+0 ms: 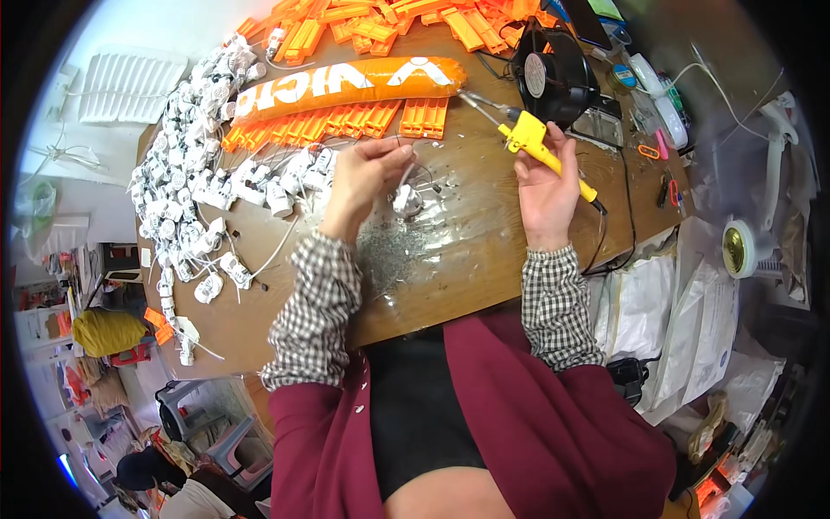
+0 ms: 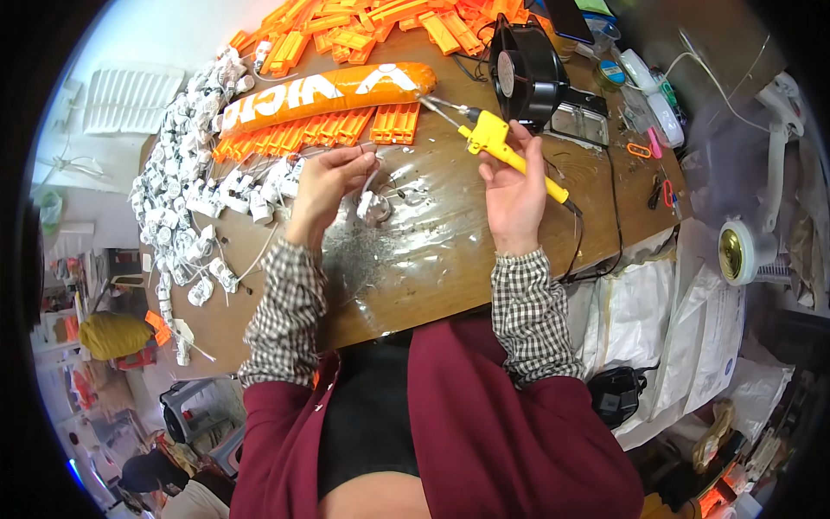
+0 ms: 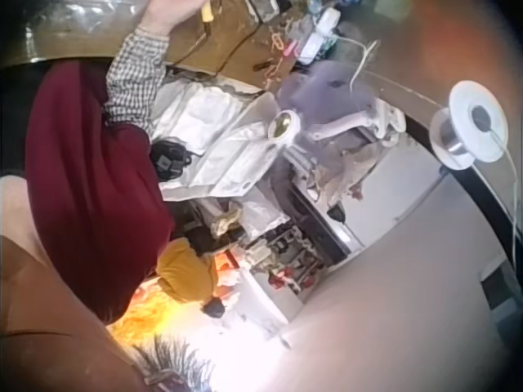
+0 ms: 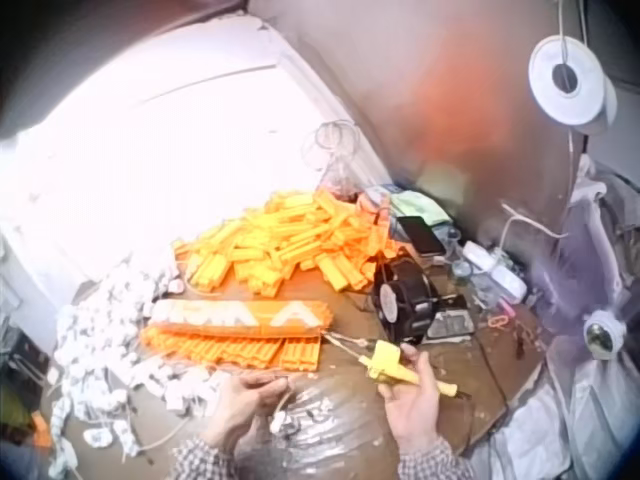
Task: The person attaches components to small plastic pieces using a handheld hot tool, then arranges and aligns rows of orange plastic parts on the workbench by hand.
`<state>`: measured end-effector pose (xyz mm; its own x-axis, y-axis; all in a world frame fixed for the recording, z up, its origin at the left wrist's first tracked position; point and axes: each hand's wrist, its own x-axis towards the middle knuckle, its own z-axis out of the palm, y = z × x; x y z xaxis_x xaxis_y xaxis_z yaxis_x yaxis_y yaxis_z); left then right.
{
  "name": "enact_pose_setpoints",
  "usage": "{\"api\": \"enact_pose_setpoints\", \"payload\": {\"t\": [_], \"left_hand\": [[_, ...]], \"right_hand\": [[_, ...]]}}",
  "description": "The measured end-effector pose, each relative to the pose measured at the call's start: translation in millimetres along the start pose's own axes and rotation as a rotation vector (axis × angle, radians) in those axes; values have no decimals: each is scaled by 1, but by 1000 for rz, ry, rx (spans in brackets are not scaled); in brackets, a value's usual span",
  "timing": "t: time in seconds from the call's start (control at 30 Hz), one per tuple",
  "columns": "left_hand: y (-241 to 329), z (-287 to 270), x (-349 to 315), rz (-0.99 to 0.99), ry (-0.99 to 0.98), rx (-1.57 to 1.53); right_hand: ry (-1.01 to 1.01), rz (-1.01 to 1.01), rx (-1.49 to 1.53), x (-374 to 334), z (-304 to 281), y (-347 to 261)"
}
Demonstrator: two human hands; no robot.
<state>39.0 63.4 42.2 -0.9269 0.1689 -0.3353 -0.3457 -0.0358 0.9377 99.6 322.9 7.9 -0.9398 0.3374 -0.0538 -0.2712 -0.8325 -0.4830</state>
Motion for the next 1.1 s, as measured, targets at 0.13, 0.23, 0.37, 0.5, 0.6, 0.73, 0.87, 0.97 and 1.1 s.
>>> {"api": "enact_pose_setpoints", "payload": {"t": [0.13,0.23,0.37,0.5,0.6,0.73,0.87,0.97,1.1], "left_hand": [[2,-19,43,-98,-67,113],[4,-15,52,-60,-83,312],[0,-8,49,-42,-20,520],[-20,-17,58,63,14,542],[-19,-13,56,48,48,567],[-17,-14,57,38,53,607],[-15,-11,55,35,67,647],[-13,-9,54,25,77,660],[-19,-12,56,71,114,604]], "right_hand": [[-159,-164,-571,-4,18,-2],[-252,-316,-890,-3,24,2],[-351,-333,-879,-2,25,6],[-396,-359,-966,-1,29,12],[-448,-428,-1111,2,31,14],[-523,-518,-1180,3,34,14],[-535,-524,-1196,4,33,14],[-545,-532,-1194,6,33,13],[-638,-555,-1232,7,45,10]]}}
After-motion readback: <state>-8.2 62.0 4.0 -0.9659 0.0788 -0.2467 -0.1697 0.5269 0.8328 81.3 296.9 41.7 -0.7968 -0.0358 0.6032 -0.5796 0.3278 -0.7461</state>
